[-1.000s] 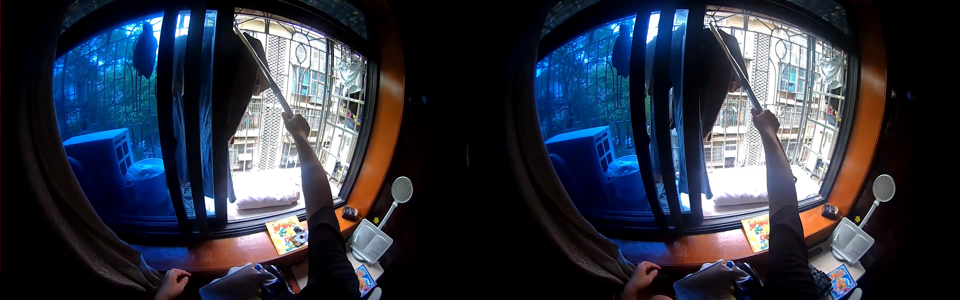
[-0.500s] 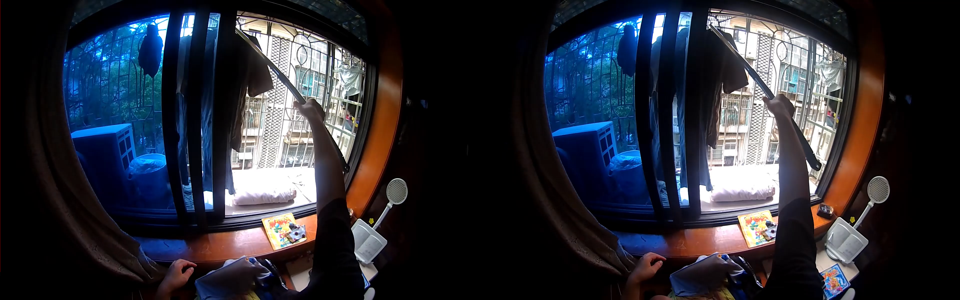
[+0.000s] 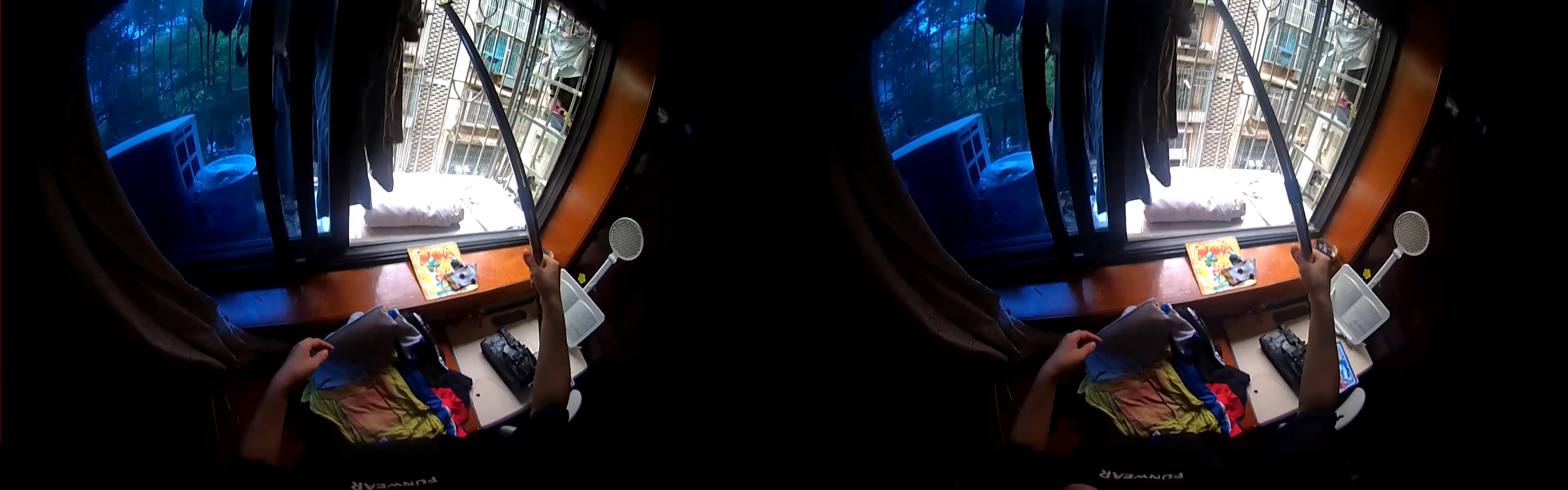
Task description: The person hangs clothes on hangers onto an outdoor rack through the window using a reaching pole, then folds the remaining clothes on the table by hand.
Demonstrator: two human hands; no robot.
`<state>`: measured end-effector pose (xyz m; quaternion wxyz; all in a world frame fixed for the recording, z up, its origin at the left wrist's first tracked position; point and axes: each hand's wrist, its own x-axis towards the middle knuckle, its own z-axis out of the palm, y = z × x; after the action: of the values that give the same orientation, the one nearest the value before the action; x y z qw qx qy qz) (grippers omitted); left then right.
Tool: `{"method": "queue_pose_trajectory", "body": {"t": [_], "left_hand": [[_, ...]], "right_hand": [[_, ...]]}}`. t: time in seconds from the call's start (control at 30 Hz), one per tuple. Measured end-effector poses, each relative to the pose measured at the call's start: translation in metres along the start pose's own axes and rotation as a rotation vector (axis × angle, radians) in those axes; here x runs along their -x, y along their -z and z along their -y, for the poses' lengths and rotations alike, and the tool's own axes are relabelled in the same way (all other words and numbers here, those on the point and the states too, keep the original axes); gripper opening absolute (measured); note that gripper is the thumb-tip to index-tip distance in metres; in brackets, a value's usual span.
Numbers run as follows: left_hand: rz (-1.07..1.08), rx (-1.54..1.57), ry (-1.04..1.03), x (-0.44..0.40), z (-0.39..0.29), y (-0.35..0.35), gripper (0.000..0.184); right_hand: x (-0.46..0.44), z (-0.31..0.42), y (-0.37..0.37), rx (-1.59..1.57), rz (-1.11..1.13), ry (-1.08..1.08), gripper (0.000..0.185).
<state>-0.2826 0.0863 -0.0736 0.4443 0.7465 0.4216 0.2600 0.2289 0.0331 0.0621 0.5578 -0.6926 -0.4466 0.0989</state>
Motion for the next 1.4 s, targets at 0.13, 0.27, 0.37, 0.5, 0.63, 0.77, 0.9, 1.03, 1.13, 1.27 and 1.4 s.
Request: {"method": "queue_pose_trajectory", "body": {"t": [0.13, 0.27, 0.37, 0.5, 0.63, 0.77, 0.9, 1.03, 1.13, 1.27, 1.4], "left_hand": [[-0.104, 0.089, 0.111, -0.019, 0.051, -0.033, 0.022], [-0.407, -0.393, 0.13, -0.038, 0.104, -0.069, 0.04], [-0.449, -0.522, 0.187, -0.044, 0.123, -0.079, 0.047], [-0.458, -0.445, 0.337, -0.051, 0.144, -0.085, 0.042], [-0.457, -0.342, 0.46, -0.062, 0.154, -0.065, 0.043], [-0.243, -0.346, 0.247, -0.063, 0.149, -0.043, 0.035], [-0.09, -0.275, 0.219, -0.047, 0.125, -0.059, 0.029], [-0.088, -0.29, -0.089, -0.025, 0.112, -0.112, 0.018], [-0.311, -0.241, -0.075, -0.015, 0.116, -0.146, 0.029], [-0.59, -0.069, 0.099, -0.029, 0.116, -0.146, 0.024], [-0.56, -0.019, 0.215, -0.055, 0.145, -0.139, 0.02]], "right_hand": [[0.153, -0.064, -0.009, -0.078, 0.001, -0.303, 0.039], [0.284, -0.096, -0.024, -0.171, -0.027, -0.52, 0.034], [0.354, -0.108, -0.026, -0.145, -0.082, -0.632, 0.032], [0.408, -0.094, -0.014, -0.195, -0.181, -0.735, 0.033], [0.439, -0.09, -0.004, -0.214, -0.21, -0.744, 0.028], [0.45, -0.079, -0.018, -0.277, -0.266, -0.729, 0.029], [0.448, -0.081, -0.039, -0.319, -0.249, -0.708, 0.034], [0.427, -0.077, -0.053, -0.327, -0.199, -0.682, 0.034], [0.418, -0.082, -0.06, -0.32, -0.158, -0.648, 0.033], [0.412, -0.08, -0.064, -0.265, -0.123, -0.626, 0.033], [0.418, -0.087, -0.065, -0.191, -0.094, -0.617, 0.034]]}}
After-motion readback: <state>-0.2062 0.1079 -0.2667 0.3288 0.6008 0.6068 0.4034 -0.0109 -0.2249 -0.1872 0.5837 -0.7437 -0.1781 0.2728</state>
